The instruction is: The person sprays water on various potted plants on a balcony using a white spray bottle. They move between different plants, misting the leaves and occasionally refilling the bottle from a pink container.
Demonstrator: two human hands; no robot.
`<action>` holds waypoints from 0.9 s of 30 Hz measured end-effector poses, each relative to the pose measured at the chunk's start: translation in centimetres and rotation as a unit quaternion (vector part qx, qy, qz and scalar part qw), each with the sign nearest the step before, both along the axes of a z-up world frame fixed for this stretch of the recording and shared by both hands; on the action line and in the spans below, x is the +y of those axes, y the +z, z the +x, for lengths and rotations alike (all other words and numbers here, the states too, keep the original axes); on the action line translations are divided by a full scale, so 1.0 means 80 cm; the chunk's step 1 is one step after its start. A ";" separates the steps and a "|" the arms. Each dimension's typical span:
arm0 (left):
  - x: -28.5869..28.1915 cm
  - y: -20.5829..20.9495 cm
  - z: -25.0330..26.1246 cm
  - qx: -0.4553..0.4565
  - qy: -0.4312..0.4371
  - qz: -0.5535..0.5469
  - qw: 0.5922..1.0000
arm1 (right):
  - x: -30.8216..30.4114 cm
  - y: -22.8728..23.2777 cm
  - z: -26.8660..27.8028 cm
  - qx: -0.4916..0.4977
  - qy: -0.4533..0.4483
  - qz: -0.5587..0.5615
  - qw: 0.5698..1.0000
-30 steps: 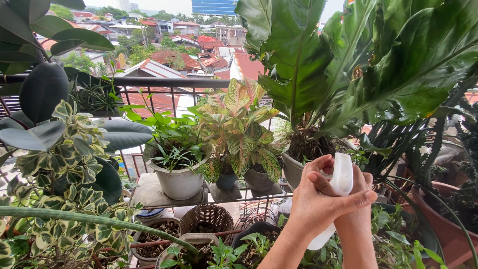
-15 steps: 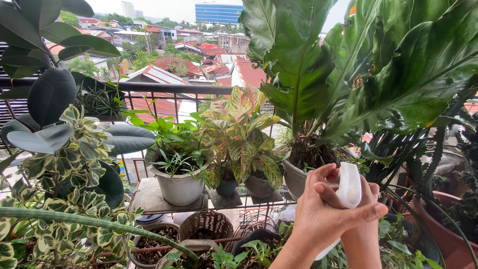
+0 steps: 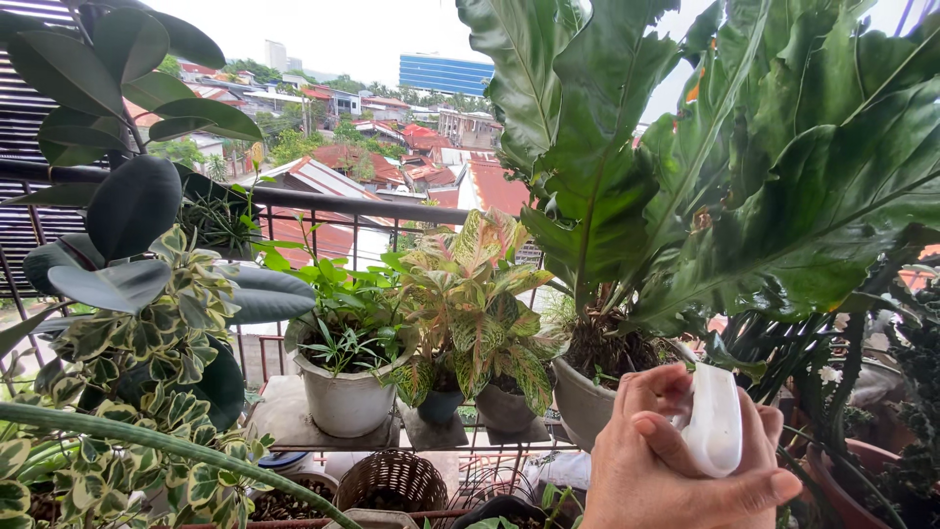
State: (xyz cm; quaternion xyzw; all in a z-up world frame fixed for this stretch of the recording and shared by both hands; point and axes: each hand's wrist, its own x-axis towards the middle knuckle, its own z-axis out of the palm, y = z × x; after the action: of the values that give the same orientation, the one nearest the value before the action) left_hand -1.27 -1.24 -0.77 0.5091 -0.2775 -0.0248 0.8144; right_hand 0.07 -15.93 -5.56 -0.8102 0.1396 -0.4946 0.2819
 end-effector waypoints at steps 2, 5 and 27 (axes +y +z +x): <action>-0.020 0.018 -0.009 0.049 0.031 -0.048 0.997 | 0.004 -0.002 -0.006 0.002 -0.002 0.002 1.000; 0.030 0.010 -0.012 -0.126 0.008 -0.018 0.992 | 0.009 0.002 -0.004 0.001 0.000 0.000 1.000; 0.042 0.026 -0.008 -0.043 -0.037 0.080 0.995 | 0.055 -0.010 -0.014 -0.030 0.014 0.005 0.999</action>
State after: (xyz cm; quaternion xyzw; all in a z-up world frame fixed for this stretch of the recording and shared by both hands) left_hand -1.95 2.14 1.29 0.5630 -0.3282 -0.0546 0.7565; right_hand -1.06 -11.53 -6.34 -0.7954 0.1222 -0.5143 0.2964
